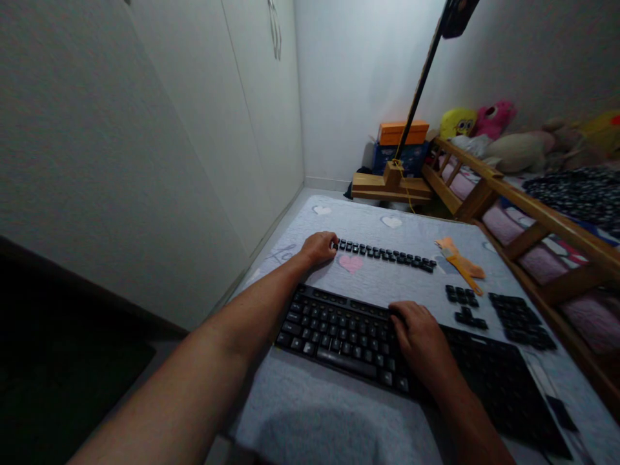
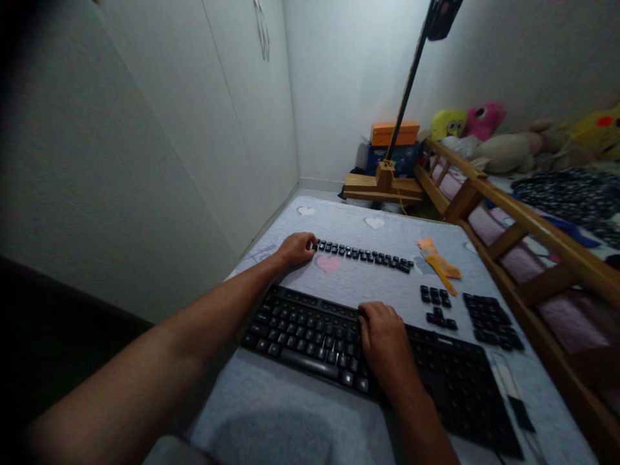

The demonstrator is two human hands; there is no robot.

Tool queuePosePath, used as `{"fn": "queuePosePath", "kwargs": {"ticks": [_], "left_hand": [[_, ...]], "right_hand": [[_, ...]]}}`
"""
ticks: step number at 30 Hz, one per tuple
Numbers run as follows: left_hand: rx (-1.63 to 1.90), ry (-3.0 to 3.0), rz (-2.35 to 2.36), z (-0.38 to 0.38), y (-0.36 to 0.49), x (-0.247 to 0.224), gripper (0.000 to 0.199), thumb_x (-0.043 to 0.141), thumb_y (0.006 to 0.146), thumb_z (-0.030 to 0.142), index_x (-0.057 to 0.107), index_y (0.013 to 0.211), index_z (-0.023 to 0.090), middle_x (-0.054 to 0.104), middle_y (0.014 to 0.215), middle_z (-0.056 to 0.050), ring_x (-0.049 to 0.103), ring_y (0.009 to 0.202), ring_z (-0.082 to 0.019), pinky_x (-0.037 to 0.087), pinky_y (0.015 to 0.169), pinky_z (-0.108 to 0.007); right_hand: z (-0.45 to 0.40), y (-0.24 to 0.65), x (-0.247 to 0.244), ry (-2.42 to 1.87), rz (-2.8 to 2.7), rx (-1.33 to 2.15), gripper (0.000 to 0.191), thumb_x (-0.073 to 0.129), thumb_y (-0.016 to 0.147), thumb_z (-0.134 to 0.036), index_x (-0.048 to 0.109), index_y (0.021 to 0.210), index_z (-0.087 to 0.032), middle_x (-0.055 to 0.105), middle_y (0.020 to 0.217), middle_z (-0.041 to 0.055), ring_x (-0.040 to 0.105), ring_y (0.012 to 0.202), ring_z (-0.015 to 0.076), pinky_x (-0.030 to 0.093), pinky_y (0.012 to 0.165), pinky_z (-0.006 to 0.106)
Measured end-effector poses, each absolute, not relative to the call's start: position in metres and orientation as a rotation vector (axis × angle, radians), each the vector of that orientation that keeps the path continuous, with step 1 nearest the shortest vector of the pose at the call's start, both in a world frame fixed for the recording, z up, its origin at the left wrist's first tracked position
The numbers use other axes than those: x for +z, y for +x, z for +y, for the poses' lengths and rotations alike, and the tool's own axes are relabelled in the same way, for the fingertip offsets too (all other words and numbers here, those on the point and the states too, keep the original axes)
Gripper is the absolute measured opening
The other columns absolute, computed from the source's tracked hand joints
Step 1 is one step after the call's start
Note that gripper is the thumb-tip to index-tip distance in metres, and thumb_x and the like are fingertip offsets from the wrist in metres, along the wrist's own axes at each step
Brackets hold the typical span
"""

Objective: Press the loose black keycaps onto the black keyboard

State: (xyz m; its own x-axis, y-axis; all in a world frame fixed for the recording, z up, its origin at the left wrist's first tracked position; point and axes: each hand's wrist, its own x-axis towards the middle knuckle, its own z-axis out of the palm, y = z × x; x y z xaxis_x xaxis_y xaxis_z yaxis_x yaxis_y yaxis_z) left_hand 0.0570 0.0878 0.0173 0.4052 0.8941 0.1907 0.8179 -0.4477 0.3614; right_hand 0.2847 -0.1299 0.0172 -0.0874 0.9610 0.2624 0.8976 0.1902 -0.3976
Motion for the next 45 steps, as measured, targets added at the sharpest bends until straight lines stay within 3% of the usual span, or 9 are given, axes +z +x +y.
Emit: {"fn": "queuePosePath", "kwargs": {"ticks": [7, 11, 14, 18, 27, 35, 45], "left_hand": [[0.667, 2.466, 1.408, 0.076, 0.033, 0.027, 0.023, 0.061, 0.069, 0.016, 0.067, 0.091, 0.017, 0.062, 0.079, -0.001, 0.058, 0.074, -0.015, 0.046, 0.071, -0.026], [0.768, 2.436, 1.326, 0.05, 0.019, 0.045, 0.018, 0.062, 0.068, 0.016, 0.066, 0.086, 0.017, 0.061, 0.088, -0.003, 0.057, 0.074, -0.013, 0.046, 0.071, -0.025], [0.749, 2.279, 1.348, 0.025, 0.011, 0.058, 0.018, 0.061, 0.069, 0.014, 0.065, 0.087, 0.016, 0.062, 0.078, 0.0, 0.054, 0.062, -0.01, 0.043, 0.063, -0.023], [0.687, 2.158, 1.336, -0.006, 0.001, 0.065, 0.015, 0.062, 0.07, 0.014, 0.065, 0.084, 0.017, 0.06, 0.068, 0.003, 0.054, 0.06, -0.009, 0.041, 0.06, -0.021], [0.717, 2.022, 1.294, -0.034, -0.011, 0.053, 0.019, 0.061, 0.071, 0.013, 0.067, 0.088, 0.017, 0.063, 0.075, 0.001, 0.053, 0.062, -0.009, 0.04, 0.061, -0.021], [0.615, 1.768, 1.219, -0.033, -0.023, 0.037, 0.024, 0.063, 0.072, 0.02, 0.066, 0.095, 0.014, 0.051, 0.06, 0.005, 0.047, 0.056, -0.009, 0.036, 0.055, -0.021], [0.576, 1.893, 1.167, -0.033, -0.036, 0.038, 0.021, 0.065, 0.068, 0.019, 0.069, 0.088, 0.017, 0.056, 0.074, 0.002, 0.05, 0.068, -0.01, 0.039, 0.063, -0.022]], "right_hand": [[-0.13, 0.286, 0.017, -1.739, -2.006, 0.161, 0.022, 0.043, 0.09, -0.02, 0.064, 0.096, -0.018, 0.067, 0.097, 0.0092, 0.057, 0.092, 0.0238, 0.044, 0.084, 0.039], [-0.129, 0.288, 0.016, -1.741, -2.017, 0.152, 0.022, 0.044, 0.089, -0.021, 0.065, 0.095, -0.019, 0.067, 0.096, 0.0093, 0.058, 0.091, 0.0234, 0.045, 0.083, 0.038], [-0.128, 0.289, 0.015, -1.743, -2.023, 0.152, 0.02, 0.046, 0.089, -0.022, 0.064, 0.096, -0.018, 0.067, 0.096, 0.0092, 0.058, 0.091, 0.0236, 0.045, 0.083, 0.038], [-0.127, 0.29, 0.014, -1.719, -2.034, 0.144, 0.019, 0.047, 0.088, -0.023, 0.064, 0.095, -0.019, 0.067, 0.095, 0.0085, 0.058, 0.09, 0.0235, 0.045, 0.083, 0.039], [-0.127, 0.29, 0.014, -1.744, -2.066, 0.144, 0.019, 0.049, 0.087, -0.022, 0.064, 0.097, -0.017, 0.067, 0.098, 0.01, 0.058, 0.092, 0.0246, 0.045, 0.085, 0.039], [-0.128, 0.289, 0.014, -1.727, -2.061, 0.123, 0.018, 0.049, 0.087, -0.023, 0.064, 0.096, -0.018, 0.066, 0.097, 0.0093, 0.057, 0.09, 0.0245, 0.045, 0.084, 0.039], [-0.127, 0.289, 0.014, -1.741, -2.081, 0.122, 0.017, 0.05, 0.087, -0.022, 0.064, 0.097, -0.018, 0.066, 0.098, 0.0093, 0.058, 0.091, 0.0249, 0.046, 0.084, 0.039]]}}
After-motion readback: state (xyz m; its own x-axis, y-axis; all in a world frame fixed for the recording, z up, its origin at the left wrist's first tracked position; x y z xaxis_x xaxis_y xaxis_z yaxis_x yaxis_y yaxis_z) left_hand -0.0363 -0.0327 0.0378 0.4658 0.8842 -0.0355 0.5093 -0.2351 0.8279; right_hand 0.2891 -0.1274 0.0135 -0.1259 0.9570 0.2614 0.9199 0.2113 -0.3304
